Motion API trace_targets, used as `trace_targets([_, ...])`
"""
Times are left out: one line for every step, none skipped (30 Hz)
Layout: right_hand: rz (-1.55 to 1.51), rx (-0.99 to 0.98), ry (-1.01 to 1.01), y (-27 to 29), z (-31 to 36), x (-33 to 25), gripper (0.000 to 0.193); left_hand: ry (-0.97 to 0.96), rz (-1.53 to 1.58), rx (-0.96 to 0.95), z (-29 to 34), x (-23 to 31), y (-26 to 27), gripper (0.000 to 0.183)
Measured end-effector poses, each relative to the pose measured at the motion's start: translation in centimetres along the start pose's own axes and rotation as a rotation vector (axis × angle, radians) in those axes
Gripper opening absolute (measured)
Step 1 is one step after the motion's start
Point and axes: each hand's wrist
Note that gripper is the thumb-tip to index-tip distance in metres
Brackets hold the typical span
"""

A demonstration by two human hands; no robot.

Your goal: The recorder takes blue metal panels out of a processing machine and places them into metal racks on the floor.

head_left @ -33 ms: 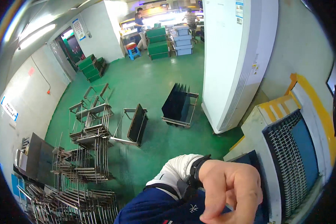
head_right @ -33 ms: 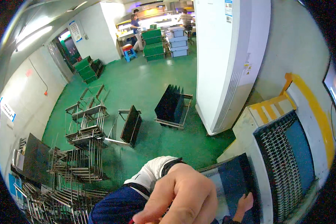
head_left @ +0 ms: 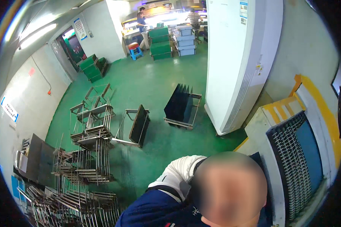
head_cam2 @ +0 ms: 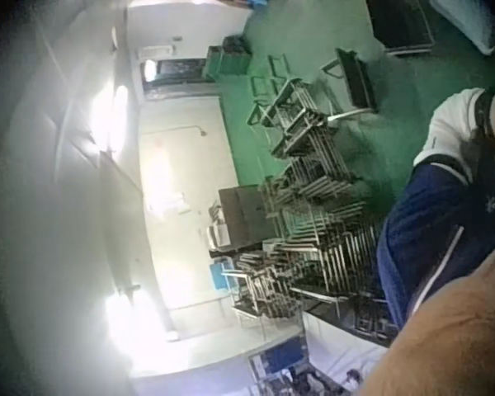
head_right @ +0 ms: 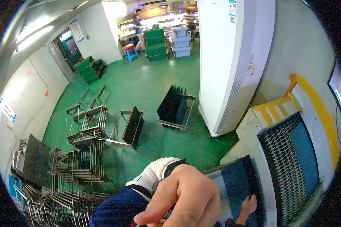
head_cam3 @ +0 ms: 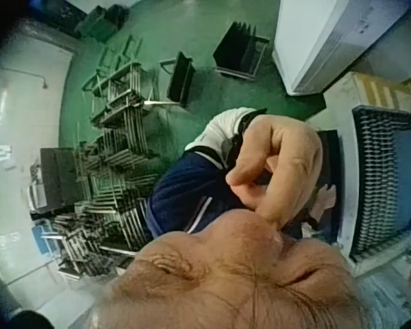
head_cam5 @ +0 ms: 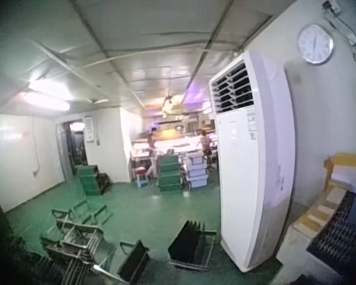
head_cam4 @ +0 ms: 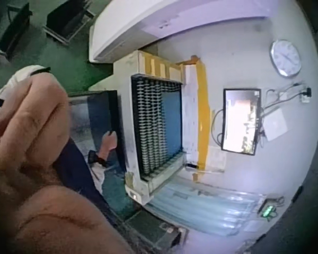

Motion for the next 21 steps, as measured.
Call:
trace_targets([0.007, -0.027, -0.023, -2.6, 0.2, 1.9, 0.027, 0.102, 0.114, -0.054, 0.0, 0.2, 0.0, 0.037])
trace_targets([0.017, -0.058, -0.043, -4.9, 0.4, 3.9, 0.028, 0.091, 0.115, -0.055, -0.4, 0.1, 0.0, 0.037])
trace_targets([0.024, -0.091, -0.059, -5.9, 0.4, 5.1, 0.029, 0.059, 0.158, -0.097, -1.0, -0.3, 0.1, 0.039])
trace_targets([-0.010, -0.067, -0.042, -4.7, -0.7, 3.4, 0.031, 0.027, 0.190, -0.141, -1.3, -0.5, 0.2, 0.041])
trace_targets([-0.136, 0.026, 0.009, -3.7, -2.1, 1.2, 0.034, 0.022, 0.211, -0.157, -1.3, -0.6, 0.1, 0.039])
trace_targets([-0.395, 0.151, 0.107, 0.0, -3.7, -4.5, 0.037, 0.017, 0.224, -0.177, -1.3, -0.5, 0.1, 0.037])
trace_targets([-0.818, 0.262, 0.289, 5.4, -5.1, -12.2, 0.040, 0.015, 0.244, -0.199, -1.3, -0.3, 0.0, 0.036])
trace_targets([-1.359, 0.349, 0.612, 12.6, -5.7, -20.8, 0.043, 0.021, 0.246, -0.218, -1.3, -0.6, 0.0, 0.034])
trace_targets([-1.802, 0.473, 1.001, 19.2, -5.2, -27.1, 0.047, 0.024, 0.266, -0.238, -1.2, -0.6, 0.2, 0.033])
trace_targets([-1.996, 0.611, 1.273, 23.6, -4.9, -30.9, 0.050, 0.031, 0.289, -0.264, -1.1, -0.7, 0.4, 0.031])
trace_targets([-2.063, 0.729, 1.415, 26.4, -4.7, -33.2, 0.053, 0.037, 0.305, -0.294, -1.1, -0.9, 0.6, 0.030])
trace_targets([-2.084, 0.805, 1.519, 28.2, -4.6, -34.8, 0.056, 0.043, 0.319, -0.326, -1.1, -1.0, 0.7, 0.029])
trace_targets([-2.101, 0.790, 1.529, 28.8, -4.3, -34.7, 0.056, 0.045, 0.322, -0.360, -1.0, -1.1, 0.8, 0.027])
trace_targets([-2.091, 0.700, 1.522, 29.2, -4.1, -34.6, 0.054, 0.049, 0.322, -0.394, -1.0, -1.2, 0.9, 0.026])
trace_targets([-2.072, 0.615, 1.511, 29.6, -3.8, -34.5, 0.052, 0.056, 0.329, -0.429, -1.0, -1.4, 1.1, 0.025])
trace_targets([-2.079, 0.604, 1.516, 29.9, -3.7, -34.5, 0.052, 0.064, 0.335, -0.462, -0.9, -1.5, 1.4, 0.024])
trace_targets([-2.152, 0.558, 1.490, 30.2, -3.7, -34.7, 0.047, 0.068, 0.340, -0.477, -0.8, -1.7, 1.4, 0.024])
trace_targets([-2.221, 0.517, 1.460, 30.4, -3.7, -34.8, 0.042, 0.081, 0.334, -0.515, -1.0, -1.7, 1.7, 0.023])
trace_targets([-2.241, 0.505, 1.458, 30.5, -3.9, -35.0, 0.042, 0.077, 0.341, -0.474, -0.8, -1.6, 1.6, 0.023])
trace_targets([-2.241, 0.495, 1.470, 30.7, -3.8, -35.1, 0.041, 0.068, 0.339, -0.444, -0.8, -1.6, 1.3, 0.024])
trace_targets([-2.242, 0.484, 1.471, 30.8, -3.9, -35.2, 0.041, 0.056, 0.332, -0.408, -0.7, -1.4, 1.0, 0.024])
Point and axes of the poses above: each hand's wrist, its own z-axis away from the middle knuckle, its own y-axis out of the back of the hand, x = y × z, and after that the axes turned 10 degrees about x, right-handed
